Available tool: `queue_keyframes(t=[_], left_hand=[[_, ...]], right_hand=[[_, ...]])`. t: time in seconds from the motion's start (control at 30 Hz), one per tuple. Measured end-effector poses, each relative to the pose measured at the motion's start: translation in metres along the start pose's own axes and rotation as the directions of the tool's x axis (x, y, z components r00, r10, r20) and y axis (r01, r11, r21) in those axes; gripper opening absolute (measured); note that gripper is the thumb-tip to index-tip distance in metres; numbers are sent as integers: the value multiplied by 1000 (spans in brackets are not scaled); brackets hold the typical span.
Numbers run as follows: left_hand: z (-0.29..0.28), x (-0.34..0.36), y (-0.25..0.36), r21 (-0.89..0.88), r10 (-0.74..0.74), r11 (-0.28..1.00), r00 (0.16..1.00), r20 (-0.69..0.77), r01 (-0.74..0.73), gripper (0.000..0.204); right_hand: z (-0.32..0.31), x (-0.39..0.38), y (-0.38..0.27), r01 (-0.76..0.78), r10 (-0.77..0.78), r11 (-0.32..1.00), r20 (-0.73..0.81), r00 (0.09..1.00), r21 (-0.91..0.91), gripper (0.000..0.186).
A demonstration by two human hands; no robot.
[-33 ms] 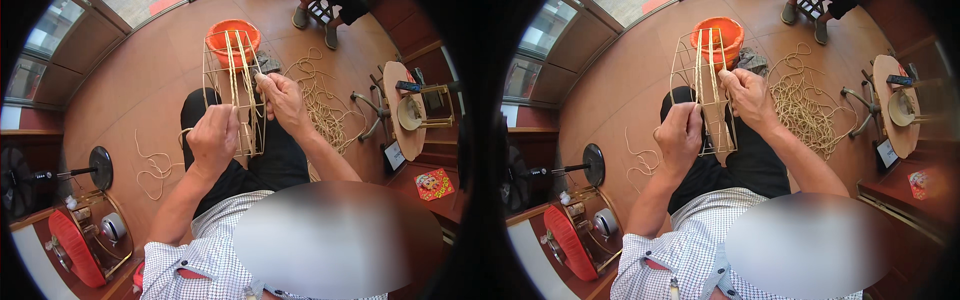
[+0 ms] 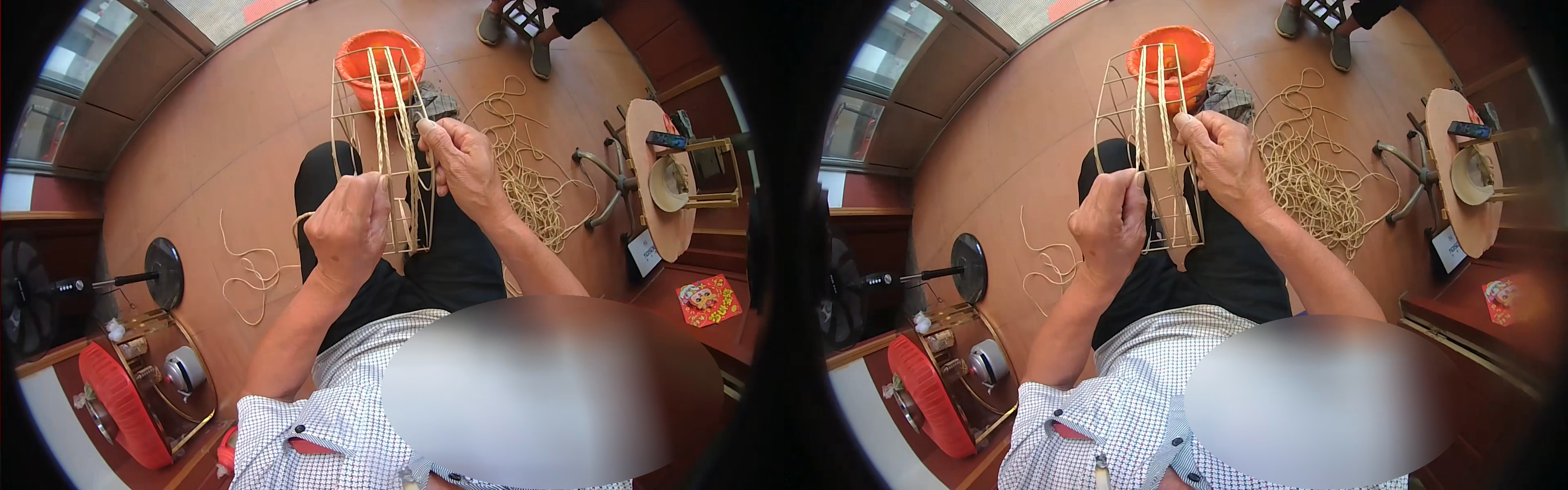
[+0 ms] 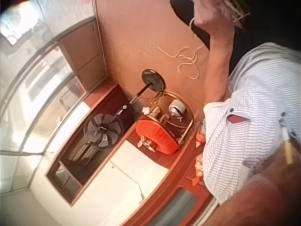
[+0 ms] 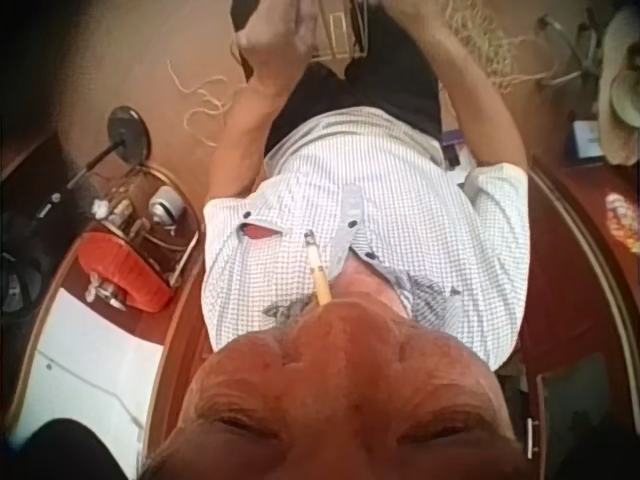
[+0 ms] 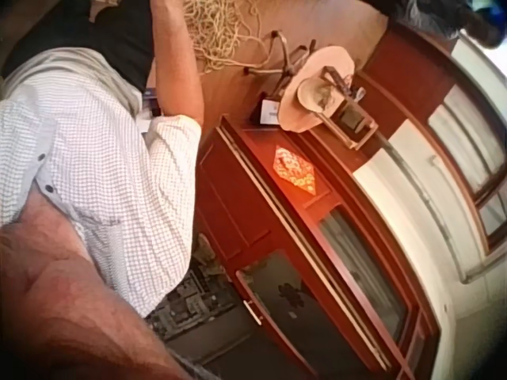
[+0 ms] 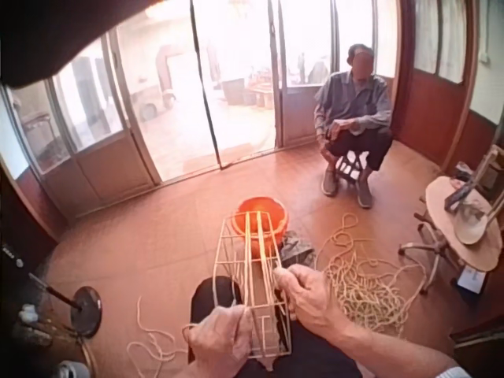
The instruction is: The person weaves cane strips onto a wooden frame by hand, wrapping, twisting, and threading the strips around the ribs of the structure.
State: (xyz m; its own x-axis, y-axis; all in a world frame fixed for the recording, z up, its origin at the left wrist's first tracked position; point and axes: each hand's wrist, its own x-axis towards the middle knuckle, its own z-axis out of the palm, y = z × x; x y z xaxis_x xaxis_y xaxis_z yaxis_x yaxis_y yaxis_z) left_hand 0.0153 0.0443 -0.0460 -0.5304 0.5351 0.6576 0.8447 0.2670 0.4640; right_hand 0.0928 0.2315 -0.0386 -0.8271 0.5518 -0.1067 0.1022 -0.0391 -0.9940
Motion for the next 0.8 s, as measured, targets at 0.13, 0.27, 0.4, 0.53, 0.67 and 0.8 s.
queue_keyframes(t=[0.13,0.27,0.4,0.53,0.67,0.8], left_hand=[[-1,-20,-2,75,142,987,990,-5,-141,21],[-6,-39,3,45,91,995,995,45,-93,25],[-10,-49,5,18,77,997,993,88,-79,29],[-11,-59,9,5,79,997,986,148,-81,34],[-11,-87,10,-32,43,999,977,207,-37,37],[-15,-105,11,79,13,996,940,340,-42,41]], right_hand=[[0,-7,4,25,-26,1000,-64,998,-7,46],[3,-20,9,32,-29,998,-63,998,56,42],[7,-49,30,133,-139,990,-135,981,-52,37],[6,-81,46,182,-213,964,-149,966,-196,27],[5,-93,37,239,-305,856,-73,950,-457,17],[5,-83,47,318,-367,771,23,930,-552,18]])
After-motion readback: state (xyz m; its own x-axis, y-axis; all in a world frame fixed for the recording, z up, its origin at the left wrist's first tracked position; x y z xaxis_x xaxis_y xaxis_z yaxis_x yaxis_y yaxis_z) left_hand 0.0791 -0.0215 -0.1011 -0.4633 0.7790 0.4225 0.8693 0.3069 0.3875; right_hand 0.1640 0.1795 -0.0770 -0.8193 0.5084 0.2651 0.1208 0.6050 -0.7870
